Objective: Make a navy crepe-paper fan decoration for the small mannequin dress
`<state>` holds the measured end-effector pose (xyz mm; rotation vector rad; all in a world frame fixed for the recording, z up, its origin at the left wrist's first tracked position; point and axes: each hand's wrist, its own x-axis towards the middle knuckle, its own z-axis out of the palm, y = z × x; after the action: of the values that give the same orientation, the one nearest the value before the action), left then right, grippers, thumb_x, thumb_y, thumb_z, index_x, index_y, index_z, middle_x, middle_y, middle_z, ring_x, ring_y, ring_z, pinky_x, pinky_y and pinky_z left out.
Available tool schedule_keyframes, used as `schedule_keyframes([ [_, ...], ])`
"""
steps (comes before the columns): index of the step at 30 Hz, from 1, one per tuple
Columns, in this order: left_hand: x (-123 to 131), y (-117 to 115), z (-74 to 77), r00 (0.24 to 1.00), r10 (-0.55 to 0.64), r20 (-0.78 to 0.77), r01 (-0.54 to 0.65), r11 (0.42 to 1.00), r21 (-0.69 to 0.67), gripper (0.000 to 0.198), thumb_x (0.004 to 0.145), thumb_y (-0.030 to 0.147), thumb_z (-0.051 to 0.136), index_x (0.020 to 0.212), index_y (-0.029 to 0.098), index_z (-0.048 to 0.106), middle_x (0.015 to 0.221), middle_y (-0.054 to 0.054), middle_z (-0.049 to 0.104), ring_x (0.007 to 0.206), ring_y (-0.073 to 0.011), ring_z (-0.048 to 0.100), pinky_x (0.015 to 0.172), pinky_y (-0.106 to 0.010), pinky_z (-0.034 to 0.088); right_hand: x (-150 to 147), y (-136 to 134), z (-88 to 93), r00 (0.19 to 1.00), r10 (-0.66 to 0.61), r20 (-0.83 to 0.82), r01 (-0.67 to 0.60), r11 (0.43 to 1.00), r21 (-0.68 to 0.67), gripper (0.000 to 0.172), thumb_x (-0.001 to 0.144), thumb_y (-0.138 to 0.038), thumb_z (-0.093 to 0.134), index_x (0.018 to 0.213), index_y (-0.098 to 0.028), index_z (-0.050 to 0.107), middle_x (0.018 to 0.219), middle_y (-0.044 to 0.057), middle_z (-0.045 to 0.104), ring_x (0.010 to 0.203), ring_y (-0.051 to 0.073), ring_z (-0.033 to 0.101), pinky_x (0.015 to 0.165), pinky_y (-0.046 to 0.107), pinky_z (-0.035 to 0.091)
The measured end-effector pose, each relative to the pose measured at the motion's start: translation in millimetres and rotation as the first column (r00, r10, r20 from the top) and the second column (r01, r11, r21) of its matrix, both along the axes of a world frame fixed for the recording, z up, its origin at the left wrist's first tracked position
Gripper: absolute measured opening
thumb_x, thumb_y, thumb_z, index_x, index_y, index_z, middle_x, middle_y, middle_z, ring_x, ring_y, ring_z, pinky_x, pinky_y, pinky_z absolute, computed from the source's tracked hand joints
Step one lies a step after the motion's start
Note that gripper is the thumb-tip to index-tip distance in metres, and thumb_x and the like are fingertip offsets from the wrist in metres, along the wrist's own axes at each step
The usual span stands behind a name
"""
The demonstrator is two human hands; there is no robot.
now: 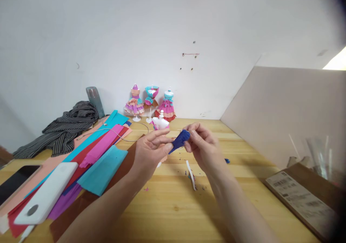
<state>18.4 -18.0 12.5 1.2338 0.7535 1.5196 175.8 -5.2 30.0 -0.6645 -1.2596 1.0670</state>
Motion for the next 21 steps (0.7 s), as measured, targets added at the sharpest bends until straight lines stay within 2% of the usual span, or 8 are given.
schedule_keyframes([
  [3,-1.1,-1.3,-1.2,0.980,0.134,-0.147,-0.097,0.967,0.236,0.037,0.072,0.013,0.071,0.109,0.017,0.069,0.083,-0.004,0.079,0.079,-0.0175,0.074,0.082,-0.033,0.061,5.4,2.3,1.9,0.998,-0.065,0.004,0.064,0.997,0.050,0.033,0.078,-0.044,0.073,0.074,-0.020,0.051,0.072,-0.003,0.057,0.041,0.006,0.043,0.042,0.023,0.034],
  [6,-1.4,-1.3,-5.7,0.899,0.360,-0.248,-0.172,0.813,0.557,0.031,0.080,0.008,0.063,0.108,0.021,0.066,0.089,-0.003,0.078,0.087,-0.0162,0.073,0.090,-0.032,0.058,7.7,-4.3,4.8,0.978,-0.199,-0.063,0.206,0.970,0.130,0.028,0.083,-0.039,0.070,0.076,-0.021,0.050,0.072,-0.004,0.054,0.043,0.006,0.044,0.043,0.022,0.035],
  [8,-1.0,-0.2,-9.0,0.851,0.465,-0.246,-0.203,0.722,0.662,0.031,0.082,0.006,0.061,0.108,0.023,0.064,0.091,-0.003,0.076,0.089,-0.0159,0.073,0.089,-0.031,0.058,5.9,-16.3,5.2,0.931,-0.340,-0.135,0.364,0.897,0.250,0.023,0.088,-0.032,0.065,0.076,-0.022,0.049,0.067,-0.005,0.050,0.045,0.007,0.044,0.044,0.023,0.034],
  [9,-0.5,0.3,-10.2,0.836,0.493,-0.239,-0.223,0.705,0.673,0.031,0.082,0.006,0.061,0.108,0.024,0.062,0.092,-0.003,0.075,0.089,-0.0157,0.073,0.088,-0.030,0.059,4.0,-23.8,4.3,0.898,-0.409,-0.160,0.439,0.833,0.338,0.020,0.091,-0.027,0.062,0.075,-0.022,0.050,0.064,-0.005,0.048,0.046,0.008,0.044,0.045,0.023,0.034],
  [11,0.6,0.7,-11.1,0.826,0.516,-0.225,-0.273,0.717,0.642,0.032,0.082,0.007,0.061,0.109,0.024,0.060,0.093,-0.003,0.075,0.087,-0.0151,0.073,0.084,-0.029,0.060,-1.9,-37.8,-0.3,0.846,-0.518,-0.126,0.494,0.674,0.548,0.017,0.092,-0.018,0.057,0.076,-0.023,0.052,0.062,-0.003,0.050,0.049,0.011,0.049,0.046,0.024,0.036],
  [13,1.8,-0.3,-9.9,0.828,0.518,-0.215,-0.312,0.744,0.591,0.033,0.081,0.009,0.063,0.109,0.024,0.058,0.094,-0.002,0.075,0.083,-0.0148,0.074,0.079,-0.027,0.061,-10.1,-46.0,-7.8,0.831,-0.552,0.074,0.337,0.604,0.722,0.014,0.089,-0.012,0.056,0.080,-0.023,0.056,0.063,-0.001,0.057,0.052,0.014,0.055,0.047,0.027,0.041],
  [15,2.7,-2.8,-7.6,0.833,0.511,-0.215,-0.330,0.769,0.548,0.032,0.080,0.010,0.063,0.108,0.024,0.057,0.093,-0.001,0.076,0.082,-0.0147,0.075,0.076,-0.026,0.062,-19.6,-45.9,-16.0,0.801,-0.564,0.202,0.219,0.589,0.778,0.017,0.085,-0.006,0.054,0.083,-0.023,0.056,0.062,0.000,0.058,0.054,0.015,0.057,0.050,0.027,0.045],
  [21,4.4,-11.6,-1.6,0.848,0.494,-0.191,-0.363,0.805,0.470,0.032,0.078,0.009,0.062,0.105,0.025,0.057,0.091,0.000,0.077,0.083,-0.0149,0.075,0.071,-0.024,0.062,-34.1,-26.1,-32.2,0.745,-0.652,0.142,0.339,0.554,0.761,0.021,0.083,-0.003,0.052,0.082,-0.023,0.053,0.063,-0.002,0.055,0.052,0.013,0.052,0.050,0.025,0.043],
])
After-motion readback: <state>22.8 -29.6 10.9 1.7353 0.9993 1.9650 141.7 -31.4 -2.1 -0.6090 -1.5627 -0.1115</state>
